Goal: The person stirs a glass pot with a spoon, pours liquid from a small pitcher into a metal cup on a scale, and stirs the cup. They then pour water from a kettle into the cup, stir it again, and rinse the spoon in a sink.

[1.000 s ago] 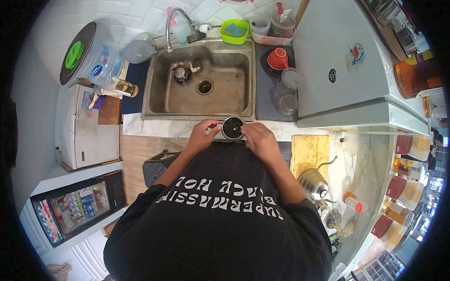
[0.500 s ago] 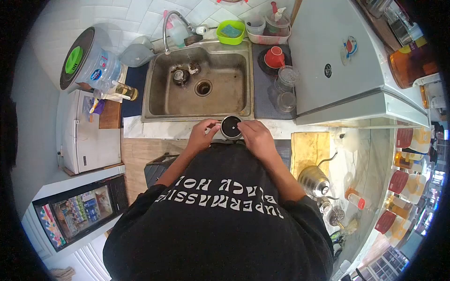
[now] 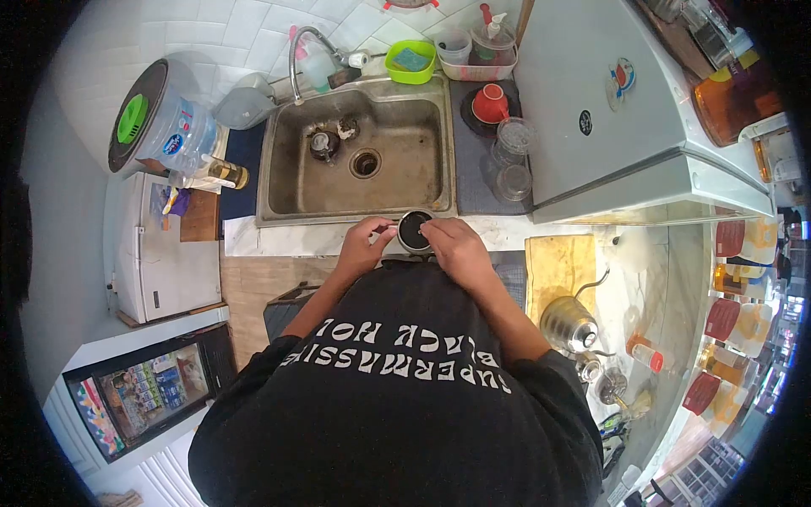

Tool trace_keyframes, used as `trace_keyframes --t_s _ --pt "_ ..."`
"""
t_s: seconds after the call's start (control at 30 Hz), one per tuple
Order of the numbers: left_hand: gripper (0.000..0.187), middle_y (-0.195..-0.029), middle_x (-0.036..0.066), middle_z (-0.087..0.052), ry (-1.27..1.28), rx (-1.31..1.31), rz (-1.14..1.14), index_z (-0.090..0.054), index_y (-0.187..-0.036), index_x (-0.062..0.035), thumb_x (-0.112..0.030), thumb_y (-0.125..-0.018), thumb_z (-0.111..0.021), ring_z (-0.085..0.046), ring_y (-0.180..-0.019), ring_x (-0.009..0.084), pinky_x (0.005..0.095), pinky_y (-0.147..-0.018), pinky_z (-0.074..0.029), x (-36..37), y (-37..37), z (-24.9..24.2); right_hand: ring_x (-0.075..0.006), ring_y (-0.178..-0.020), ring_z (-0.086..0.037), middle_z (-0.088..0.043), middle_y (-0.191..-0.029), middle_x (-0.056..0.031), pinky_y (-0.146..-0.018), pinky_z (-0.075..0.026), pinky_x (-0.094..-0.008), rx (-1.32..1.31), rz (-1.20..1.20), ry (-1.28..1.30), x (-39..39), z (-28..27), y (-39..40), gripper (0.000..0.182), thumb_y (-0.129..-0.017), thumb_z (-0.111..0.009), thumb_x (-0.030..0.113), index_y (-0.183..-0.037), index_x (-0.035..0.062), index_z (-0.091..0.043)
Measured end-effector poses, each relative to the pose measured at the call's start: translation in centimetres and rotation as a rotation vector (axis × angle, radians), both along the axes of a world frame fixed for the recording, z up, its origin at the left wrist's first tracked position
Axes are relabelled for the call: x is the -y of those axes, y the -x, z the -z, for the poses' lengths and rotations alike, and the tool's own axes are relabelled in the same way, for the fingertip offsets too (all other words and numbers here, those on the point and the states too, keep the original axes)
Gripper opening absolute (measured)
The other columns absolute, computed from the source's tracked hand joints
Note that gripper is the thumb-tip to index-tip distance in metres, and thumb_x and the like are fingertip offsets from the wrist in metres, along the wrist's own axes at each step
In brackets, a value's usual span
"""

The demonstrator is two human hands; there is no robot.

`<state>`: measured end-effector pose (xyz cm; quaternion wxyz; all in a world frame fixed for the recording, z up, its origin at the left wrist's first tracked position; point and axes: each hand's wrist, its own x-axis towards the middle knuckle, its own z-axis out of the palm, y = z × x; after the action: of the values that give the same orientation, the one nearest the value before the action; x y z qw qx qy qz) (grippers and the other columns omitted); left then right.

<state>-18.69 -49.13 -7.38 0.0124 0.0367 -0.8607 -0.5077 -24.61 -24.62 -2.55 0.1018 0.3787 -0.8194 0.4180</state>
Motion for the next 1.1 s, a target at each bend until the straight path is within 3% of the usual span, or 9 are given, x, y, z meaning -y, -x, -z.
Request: trace_keyframes --t_s 0.33,0.47,0.57,0.87,0.93,0.97,1.0,1.07,1.1 --pt "0.027 -0.103 0.014 -0.075 0.012 -0.004 0.017 -0.074 -0.110 0.0011 -0.022 -0.097 -0.077 -0.073 -0.094 0.0246 0.0365 -0.086 -0.056 0.3 0.2 0.1 -0.0359 -0.094 -0.072 -0.074 -0.102 -0.0158 -0.084 -0.059 -0.0441 0.016 0.063 -0.014 0.2 -0.3 0.2 0.020 -0.087 -0.075 0.003 -0.107 0.0014 -0.075" --pt "0.027 -0.102 0.014 -0.075 0.008 -0.013 0.031 -0.074 -0.111 0.0006 -0.023 -0.098 -0.077 -0.073 -0.095 0.0245 0.0364 -0.087 -0.056 0.4 0.3 0.0 -0.0364 -0.095 -0.072 -0.074 -0.103 -0.0160 -0.085 -0.059 -0.0443 0.040 -0.017 -0.030 0.2 -1.1 0.0 0.021 -0.086 -0.075 0.002 -0.107 0.0014 -0.074" --pt "0.030 -0.100 0.016 -0.075 -0.016 -0.029 0.016 -0.074 -0.107 0.0012 -0.026 -0.095 -0.079 -0.073 -0.092 0.0285 0.0387 -0.084 -0.057 0.3 0.3 0.3 -0.0359 -0.095 -0.072 -0.075 -0.103 -0.0165 -0.084 -0.059 -0.0436 0.043 0.026 -0.037 -0.3 -1.0 0.0 0.019 -0.087 -0.076 0.002 -0.106 0.0008 -0.075" --pt "0.032 -0.108 0.014 -0.073 -0.025 -0.037 0.069 -0.072 -0.119 -0.0013 -0.020 -0.093 -0.079 -0.072 -0.095 0.0257 0.0375 -0.087 -0.056 0.5 0.3 -0.5 -0.0355 -0.098 -0.073 -0.075 -0.107 -0.0153 -0.087 -0.060 -0.0440 0.032 0.085 -0.020 0.2 -0.6 -1.0 0.020 -0.088 -0.076 0.005 -0.108 0.0022 -0.075" --pt "0.043 -0.114 0.013 -0.071 -0.014 -0.047 0.120 -0.069 -0.127 -0.0031 -0.020 -0.090 -0.082 -0.070 -0.099 0.0249 0.0375 -0.090 -0.055 0.7 0.5 -1.1 -0.0352 -0.098 -0.073 -0.075 -0.107 -0.0151 -0.087 -0.060 -0.0438 0.042 0.118 -0.019 0.1 -0.6 -1.3 0.020 -0.089 -0.076 0.006 -0.108 0.0024 -0.076" --pt "0.062 -0.123 0.013 -0.069 -0.059 -0.012 0.153 -0.063 -0.137 -0.0049 -0.025 -0.083 -0.088 -0.069 -0.107 0.0257 0.0394 -0.095 -0.054 1.1 0.5 -0.8 -0.0349 -0.098 -0.073 -0.075 -0.107 -0.0152 -0.087 -0.060 -0.0439 0.061 0.136 -0.006 0.1 -0.6 -1.5 0.019 -0.089 -0.076 0.007 -0.108 0.0026 -0.076" --pt "0.062 -0.123 0.013 -0.069 -0.066 -0.007 0.186 -0.063 -0.137 -0.0049 -0.025 -0.083 -0.088 -0.069 -0.107 0.0257 0.0394 -0.095 -0.054 1.4 0.4 -0.5 -0.0346 -0.097 -0.073 -0.075 -0.106 -0.0153 -0.087 -0.060 -0.0439 0.080 0.157 0.006 0.2 -0.6 -1.8 0.018 -0.090 -0.076 0.009 -0.107 0.0028 -0.076" --pt "0.084 -0.136 0.012 -0.065 0.037 0.010 0.291 -0.051 -0.150 -0.0071 -0.035 -0.082 -0.091 -0.064 -0.121 0.0261 0.0416 -0.099 -0.051 2.3 0.6 -0.1 -0.0342 -0.097 -0.073 -0.075 -0.104 -0.0156 -0.087 -0.060 -0.0438 0.107 0.221 0.011 0.2 -0.7 -2.4 0.016 -0.091 -0.075 0.010 -0.106 0.0026 -0.076" --pt "0.095 -0.142 0.013 -0.061 0.033 0.057 0.325 -0.048 -0.153 -0.0077 -0.036 -0.075 -0.095 -0.061 -0.127 0.0282 0.0440 -0.103 -0.050 2.8 0.9 0.8 -0.0341 -0.096 -0.073 -0.075 -0.103 -0.0157 -0.086 -0.060 -0.0439 0.118 0.239 0.031 0.3 -0.5 -2.7 0.016 -0.091 -0.076 0.011 -0.105 0.0024 -0.077"
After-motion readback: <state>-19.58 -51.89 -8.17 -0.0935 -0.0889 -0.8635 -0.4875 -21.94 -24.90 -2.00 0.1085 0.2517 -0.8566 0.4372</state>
